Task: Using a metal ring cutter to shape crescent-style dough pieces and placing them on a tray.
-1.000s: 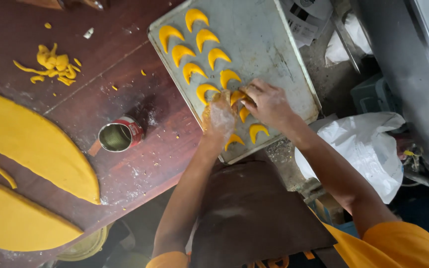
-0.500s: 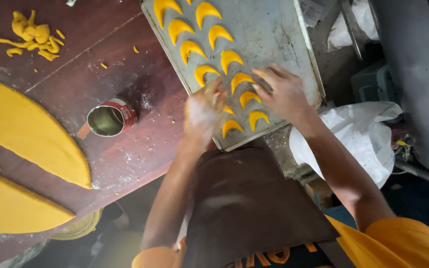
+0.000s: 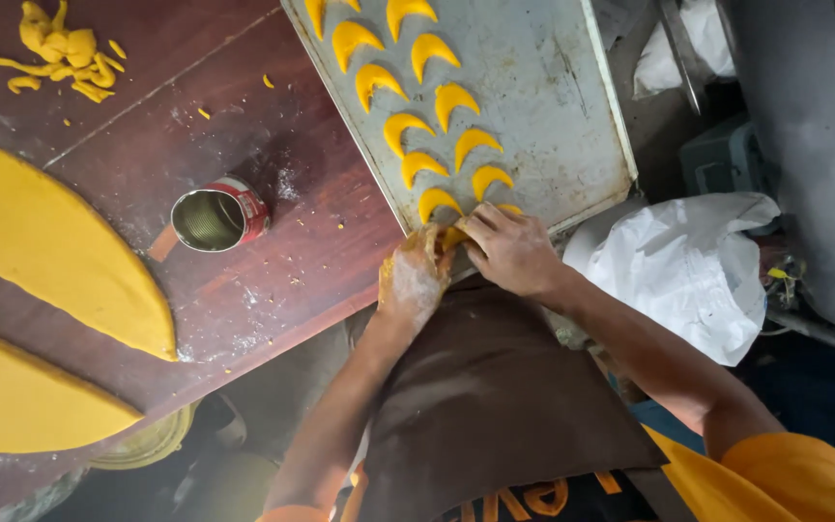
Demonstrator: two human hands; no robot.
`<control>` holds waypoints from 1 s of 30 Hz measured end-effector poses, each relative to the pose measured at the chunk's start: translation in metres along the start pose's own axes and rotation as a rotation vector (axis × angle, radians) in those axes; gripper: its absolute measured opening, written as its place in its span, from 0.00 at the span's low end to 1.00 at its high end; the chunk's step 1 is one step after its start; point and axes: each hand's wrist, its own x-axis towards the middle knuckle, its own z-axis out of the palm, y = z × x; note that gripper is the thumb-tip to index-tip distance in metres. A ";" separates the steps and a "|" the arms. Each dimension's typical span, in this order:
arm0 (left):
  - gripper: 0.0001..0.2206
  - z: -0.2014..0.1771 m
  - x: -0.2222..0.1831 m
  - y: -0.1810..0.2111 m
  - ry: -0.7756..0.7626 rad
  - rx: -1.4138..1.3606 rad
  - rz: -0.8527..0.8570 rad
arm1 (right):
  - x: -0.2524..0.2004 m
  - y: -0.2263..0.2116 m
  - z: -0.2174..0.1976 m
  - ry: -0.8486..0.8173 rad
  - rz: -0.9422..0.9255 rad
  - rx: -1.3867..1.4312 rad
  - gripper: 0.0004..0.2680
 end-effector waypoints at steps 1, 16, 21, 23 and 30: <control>0.13 0.000 -0.003 -0.001 0.002 0.000 -0.003 | -0.001 -0.002 0.000 -0.002 -0.003 0.001 0.14; 0.18 -0.016 0.028 -0.005 0.242 -0.053 -0.052 | 0.046 -0.006 -0.004 0.214 -0.046 -0.053 0.15; 0.13 -0.006 0.030 -0.008 0.237 -0.073 -0.061 | 0.050 -0.003 0.001 0.158 -0.047 -0.054 0.12; 0.13 -0.012 0.029 -0.005 0.239 -0.098 -0.064 | 0.050 -0.005 -0.001 0.151 -0.040 -0.075 0.13; 0.12 -0.027 0.051 -0.019 0.361 0.024 -0.029 | 0.074 -0.004 -0.015 0.232 -0.031 -0.023 0.14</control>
